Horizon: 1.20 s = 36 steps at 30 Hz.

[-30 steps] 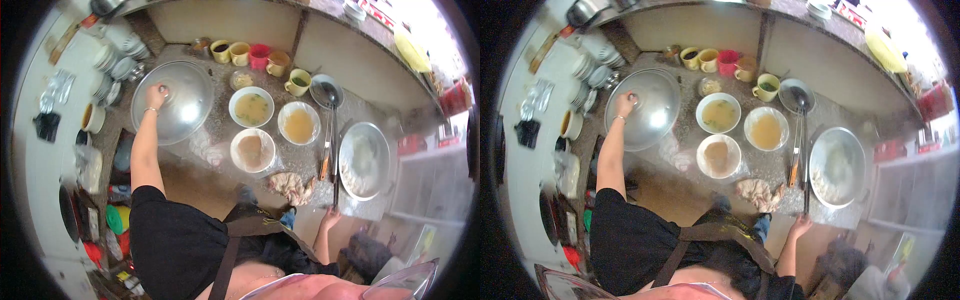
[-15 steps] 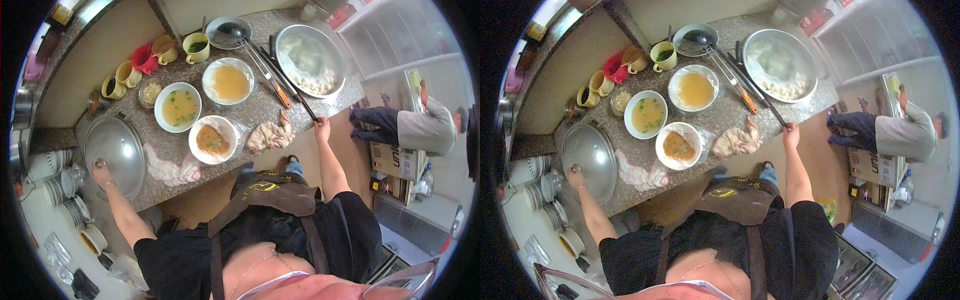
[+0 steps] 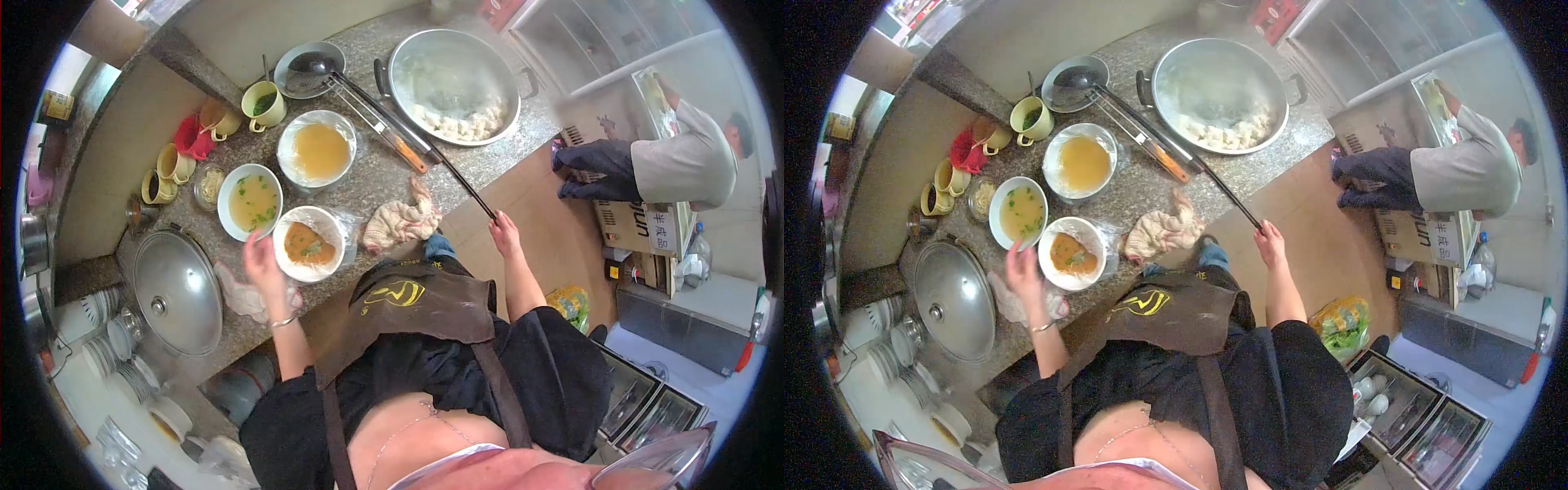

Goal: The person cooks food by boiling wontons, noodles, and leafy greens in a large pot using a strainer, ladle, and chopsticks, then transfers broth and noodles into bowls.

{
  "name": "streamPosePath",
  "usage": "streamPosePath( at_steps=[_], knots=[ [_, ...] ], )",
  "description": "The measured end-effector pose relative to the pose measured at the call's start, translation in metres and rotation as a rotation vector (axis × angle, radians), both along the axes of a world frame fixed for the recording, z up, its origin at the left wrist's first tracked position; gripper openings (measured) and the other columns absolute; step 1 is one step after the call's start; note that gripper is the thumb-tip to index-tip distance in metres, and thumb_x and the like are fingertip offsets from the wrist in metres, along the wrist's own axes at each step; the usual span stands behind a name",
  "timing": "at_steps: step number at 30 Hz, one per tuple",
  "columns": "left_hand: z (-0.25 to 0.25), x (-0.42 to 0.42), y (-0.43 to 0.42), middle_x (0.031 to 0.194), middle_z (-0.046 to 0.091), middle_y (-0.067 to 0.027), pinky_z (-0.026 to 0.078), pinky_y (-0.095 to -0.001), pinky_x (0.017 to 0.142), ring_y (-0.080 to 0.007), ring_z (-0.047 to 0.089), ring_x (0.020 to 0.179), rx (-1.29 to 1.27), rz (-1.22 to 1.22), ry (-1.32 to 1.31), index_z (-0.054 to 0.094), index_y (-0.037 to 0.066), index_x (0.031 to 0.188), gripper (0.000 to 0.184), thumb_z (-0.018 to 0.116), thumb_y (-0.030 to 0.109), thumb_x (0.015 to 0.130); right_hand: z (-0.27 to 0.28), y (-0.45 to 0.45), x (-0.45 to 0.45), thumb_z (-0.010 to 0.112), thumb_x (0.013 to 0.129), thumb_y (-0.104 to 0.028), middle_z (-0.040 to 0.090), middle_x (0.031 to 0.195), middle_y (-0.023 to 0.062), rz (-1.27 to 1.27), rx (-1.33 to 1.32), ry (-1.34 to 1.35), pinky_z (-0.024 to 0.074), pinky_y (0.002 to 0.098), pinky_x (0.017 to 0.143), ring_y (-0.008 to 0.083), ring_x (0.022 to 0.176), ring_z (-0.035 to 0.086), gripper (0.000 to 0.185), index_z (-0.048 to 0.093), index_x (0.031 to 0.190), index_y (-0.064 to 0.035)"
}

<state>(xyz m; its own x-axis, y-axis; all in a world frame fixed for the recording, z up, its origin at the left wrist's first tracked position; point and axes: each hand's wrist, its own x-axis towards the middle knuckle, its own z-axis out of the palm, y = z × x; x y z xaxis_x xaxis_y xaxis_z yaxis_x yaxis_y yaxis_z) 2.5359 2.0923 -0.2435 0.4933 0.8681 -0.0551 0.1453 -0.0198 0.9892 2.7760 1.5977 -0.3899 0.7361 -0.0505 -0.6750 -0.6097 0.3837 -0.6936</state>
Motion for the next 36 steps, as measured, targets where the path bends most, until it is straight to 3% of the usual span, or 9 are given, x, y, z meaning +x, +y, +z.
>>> streamPosePath(
  at_steps=[4,10,14,18,21,24,28,30,36],
  knots=[
    [-0.006,0.078,-0.076,0.106,0.058,-0.0048,0.046,-0.0255,0.079,-0.0117,0.055,0.092,-0.079,-0.305,0.006,0.055,0.002,0.112,0.029,0.061,0.006,0.084,-0.014,-0.062,0.038,0.061,0.086,-0.016,0.061,0.08,0.0039,0.023,0.104,-0.097,0.0495,0.0214,0.057,0.0125,0.066,0.058,0.018,0.06,0.1,-0.0046],
    [-0.063,0.194,-0.151,0.108,0.057,-0.0066,0.047,-0.0285,0.079,-0.0132,0.055,0.091,-0.134,-0.341,0.014,0.052,0.002,0.114,0.036,0.065,0.01,0.081,0.118,-0.148,0.159,0.059,0.088,-0.023,0.06,0.082,0.0007,-0.108,0.092,-0.441,0.04,0.0195,0.055,0.0077,0.071,0.054,0.018,0.062,0.094,-0.0063],
    [-0.128,0.287,-0.178,0.11,0.057,-0.0103,0.044,-0.0315,0.085,-0.0182,0.055,0.095,-0.143,0.116,0.174,0.047,0.0,0.121,0.048,0.068,0.016,0.08,0.197,-0.074,0.244,0.056,0.09,-0.019,0.056,0.082,0.0,0.646,-0.407,-0.534,0.0417,0.0225,0.059,0.0083,0.069,0.051,0.02,0.063,0.086,-0.0003],
    [-0.147,0.325,-0.189,0.097,0.059,-0.0148,0.044,-0.0345,0.079,-0.0234,0.058,0.09,-0.356,0.079,0.068,0.049,-0.002,0.109,0.043,0.068,0.019,0.077,0.257,-0.046,0.31,0.053,0.09,-0.016,0.057,0.082,0.0058,0.721,-0.253,-0.751,0.0479,0.0237,0.064,0.0128,0.071,0.056,0.024,0.062,0.085,0.0055],
    [-0.124,0.319,-0.206,0.089,0.059,-0.0222,0.045,-0.0425,0.073,-0.0391,0.058,0.082,0.15,0.363,0.453,0.047,-0.001,0.107,0.041,0.065,0.011,0.072,0.249,-0.019,0.351,0.056,0.088,-0.011,0.06,0.083,0.0075,0.901,-0.257,-0.825,0.0504,0.0262,0.073,0.0155,0.079,0.061,0.018,0.064,0.092,0.0052],
    [-0.112,0.302,-0.213,0.086,0.058,-0.0202,0.045,-0.0421,0.073,-0.0384,0.058,0.081,0.229,0.367,0.494,0.048,-0.001,0.106,0.039,0.063,0.012,0.073,0.211,0.041,0.364,0.061,0.083,-0.008,0.061,0.082,0.0086,1.059,-0.517,-1.294,0.0489,0.0284,0.068,0.0173,0.076,0.061,0.014,0.065,0.095,-0.0004],
    [-0.107,0.285,-0.218,0.083,0.058,-0.0189,0.045,-0.0415,0.072,-0.0363,0.057,0.078,0.299,0.402,0.394,0.05,0.0,0.103,0.034,0.063,0.01,0.073,0.156,0.133,0.372,0.063,0.08,-0.009,0.06,0.084,0.0126,1.272,-0.357,-1.608,0.047,0.0326,0.064,0.0265,0.073,0.06,0.012,0.066,0.091,-0.0057],
    [-0.086,0.281,-0.235,0.079,0.056,-0.0154,0.045,-0.0382,0.07,-0.0315,0.057,0.073,0.281,0.396,0.442,0.049,0.0,0.103,0.033,0.062,0.01,0.074,0.133,0.161,0.396,0.061,0.079,-0.011,0.06,0.087,0.0134,1.507,-0.478,-1.576,0.0478,0.0353,0.067,0.0303,0.076,0.06,0.014,0.066,0.092,-0.0074],
    [-0.048,0.274,-0.294,0.071,0.053,-0.0057,0.044,-0.0303,0.063,-0.0138,0.052,0.065,0.181,0.173,0.22,0.054,0.002,0.102,0.023,0.06,0.012,0.082,0.091,0.155,0.488,0.061,0.078,-0.015,0.062,0.09,0.0149,1.427,-0.732,-1.579,0.0498,0.0398,0.07,0.0359,0.077,0.06,0.018,0.067,0.094,-0.0086]
  ],
)
